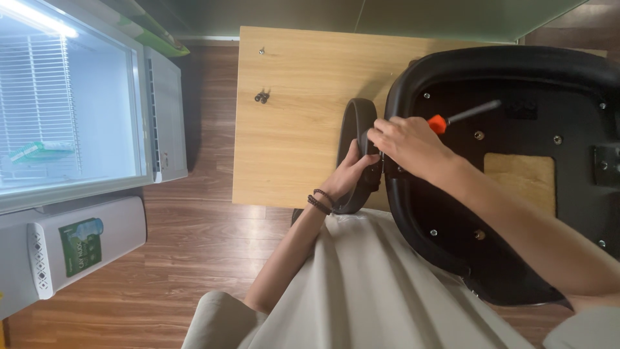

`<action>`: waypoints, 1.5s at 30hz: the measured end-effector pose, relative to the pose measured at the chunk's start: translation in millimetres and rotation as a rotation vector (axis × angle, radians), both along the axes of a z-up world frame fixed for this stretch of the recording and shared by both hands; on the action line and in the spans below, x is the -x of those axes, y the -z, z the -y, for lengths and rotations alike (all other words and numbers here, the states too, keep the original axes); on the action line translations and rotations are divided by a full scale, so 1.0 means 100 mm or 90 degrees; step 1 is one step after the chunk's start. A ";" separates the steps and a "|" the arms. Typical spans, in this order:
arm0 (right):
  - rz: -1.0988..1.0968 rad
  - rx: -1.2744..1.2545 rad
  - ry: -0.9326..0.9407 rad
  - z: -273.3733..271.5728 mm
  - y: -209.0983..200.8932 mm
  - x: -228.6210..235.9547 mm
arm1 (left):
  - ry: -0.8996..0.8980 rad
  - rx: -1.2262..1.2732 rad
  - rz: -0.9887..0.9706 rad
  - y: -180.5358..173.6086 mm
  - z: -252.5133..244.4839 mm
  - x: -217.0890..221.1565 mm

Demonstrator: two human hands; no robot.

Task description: The person attaches an armrest to an office chair seat on a wooden table. They align the armrest bracket against the seat base, position screws, and use a screwdriver to drive and tighten the screws, holding the armrest steady with the other hand.

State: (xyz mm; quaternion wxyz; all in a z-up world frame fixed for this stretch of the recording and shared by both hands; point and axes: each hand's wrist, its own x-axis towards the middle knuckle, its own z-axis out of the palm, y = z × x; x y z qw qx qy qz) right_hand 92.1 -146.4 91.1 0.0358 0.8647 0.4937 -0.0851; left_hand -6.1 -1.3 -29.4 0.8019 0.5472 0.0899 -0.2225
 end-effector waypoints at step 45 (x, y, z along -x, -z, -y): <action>-0.323 -0.170 0.321 0.58 -0.12 -0.67 | -0.118 -0.014 -0.109 0.30 0.26 0.01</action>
